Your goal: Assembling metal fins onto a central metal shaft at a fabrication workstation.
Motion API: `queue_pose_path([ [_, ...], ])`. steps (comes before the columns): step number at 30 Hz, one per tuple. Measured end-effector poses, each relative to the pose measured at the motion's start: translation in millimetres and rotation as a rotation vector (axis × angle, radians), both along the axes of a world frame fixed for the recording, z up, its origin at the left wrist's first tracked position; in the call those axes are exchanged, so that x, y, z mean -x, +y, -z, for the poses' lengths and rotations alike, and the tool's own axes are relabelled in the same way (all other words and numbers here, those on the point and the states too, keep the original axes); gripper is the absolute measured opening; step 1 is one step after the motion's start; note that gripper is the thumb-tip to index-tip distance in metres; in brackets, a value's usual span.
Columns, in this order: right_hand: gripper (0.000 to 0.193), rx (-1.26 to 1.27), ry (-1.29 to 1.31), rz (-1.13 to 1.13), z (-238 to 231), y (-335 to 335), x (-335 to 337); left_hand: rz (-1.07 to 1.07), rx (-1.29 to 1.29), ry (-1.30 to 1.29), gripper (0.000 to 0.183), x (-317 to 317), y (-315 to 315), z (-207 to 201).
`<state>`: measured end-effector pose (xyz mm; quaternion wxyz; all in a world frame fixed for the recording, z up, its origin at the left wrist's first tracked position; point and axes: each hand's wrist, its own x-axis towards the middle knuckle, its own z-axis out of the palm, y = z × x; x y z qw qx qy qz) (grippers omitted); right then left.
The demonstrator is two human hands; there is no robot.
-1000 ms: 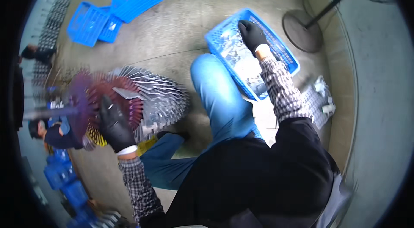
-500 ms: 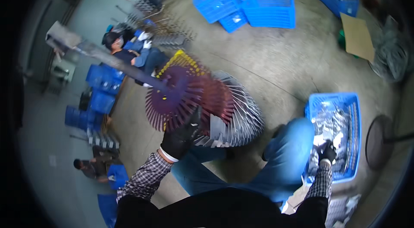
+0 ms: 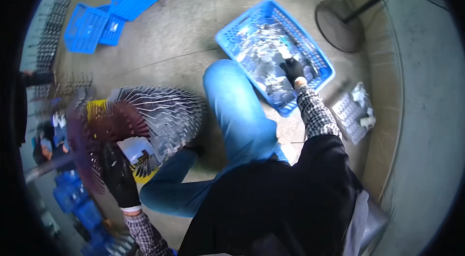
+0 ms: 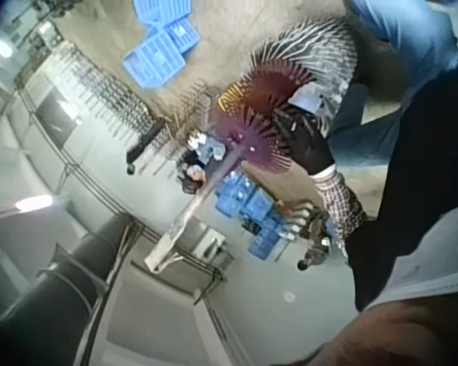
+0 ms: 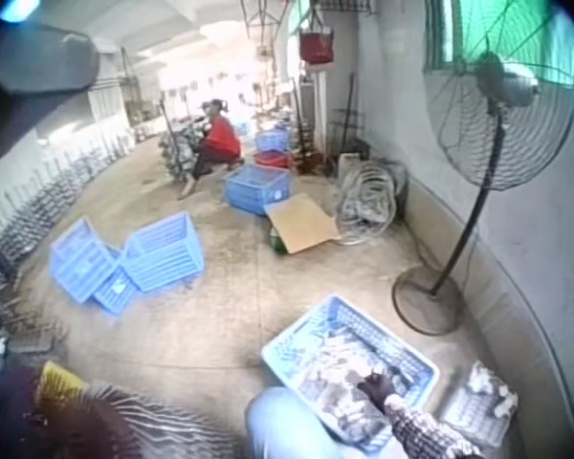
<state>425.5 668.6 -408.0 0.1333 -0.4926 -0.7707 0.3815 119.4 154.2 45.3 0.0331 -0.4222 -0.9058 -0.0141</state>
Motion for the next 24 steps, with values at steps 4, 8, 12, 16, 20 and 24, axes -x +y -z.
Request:
queue_pose_path([
  [4,0.028,0.505,0.354,0.249,-177.9,-62.9,23.9,-0.085,-0.097,-0.083,0.056,-10.8,-3.6,10.8],
  [8,0.041,0.481,0.343,0.112,-290.1,-120.0,44.3,-0.017,0.032,0.238,0.064,-32.8,-11.8,-0.7],
  [12,0.055,0.481,0.490,-0.358,-351.4,-181.6,81.8,-0.064,-0.053,-0.067,0.064,-62.7,-0.4,-0.4],
  [16,0.063,0.512,0.449,-0.813,-388.6,-238.7,113.7,0.289,-0.179,-0.045,0.063,-87.6,9.6,15.6],
  [20,0.069,0.583,0.151,-1.301,-411.5,-259.3,141.2,0.324,-0.164,-0.021,0.065,-96.2,4.6,28.0],
  [24,0.072,0.421,0.203,-1.452,-395.8,-262.3,155.3,0.248,-0.057,-0.224,0.066,-100.4,-2.0,36.6],
])
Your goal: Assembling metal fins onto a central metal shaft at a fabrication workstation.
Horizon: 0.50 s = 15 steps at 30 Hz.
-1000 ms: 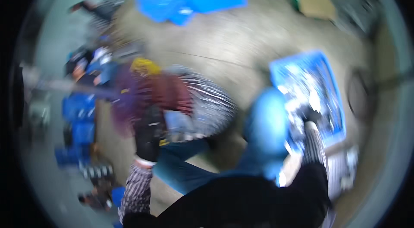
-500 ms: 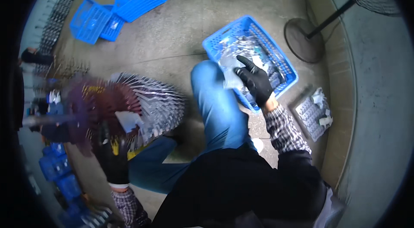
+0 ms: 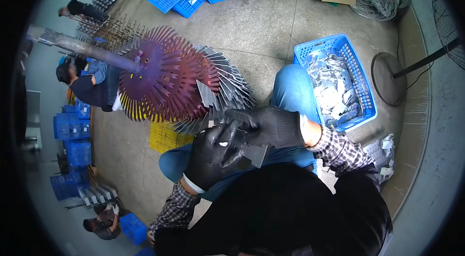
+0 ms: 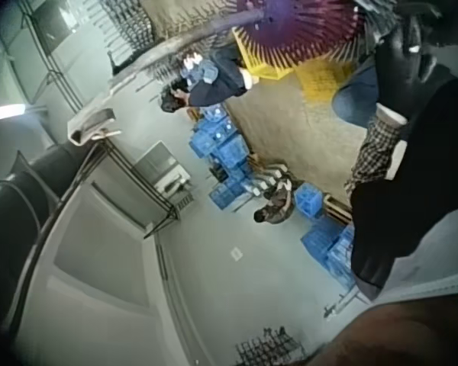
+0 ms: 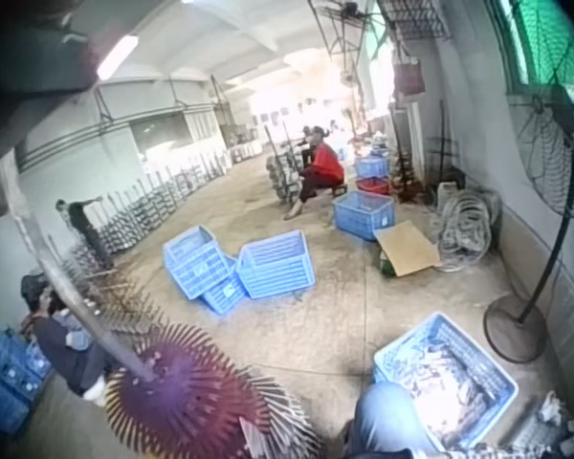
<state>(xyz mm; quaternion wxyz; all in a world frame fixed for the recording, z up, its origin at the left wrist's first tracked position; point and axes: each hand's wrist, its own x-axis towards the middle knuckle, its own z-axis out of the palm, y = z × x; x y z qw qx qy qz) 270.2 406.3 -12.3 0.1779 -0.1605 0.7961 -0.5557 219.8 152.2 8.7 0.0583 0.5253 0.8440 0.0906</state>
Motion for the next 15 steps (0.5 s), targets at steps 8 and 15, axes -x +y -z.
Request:
queue_pose_path([
  [8,0.068,0.358,-0.119,0.129,-11.3,13.2,-12.0,-0.431,-0.482,-0.878,0.070,-16.1,-2.9,-9.9],
  [15,0.044,0.487,0.146,0.465,-3.0,-38.3,-44.7,-0.523,-0.795,-0.768,0.077,-25.9,23.7,8.2],
])
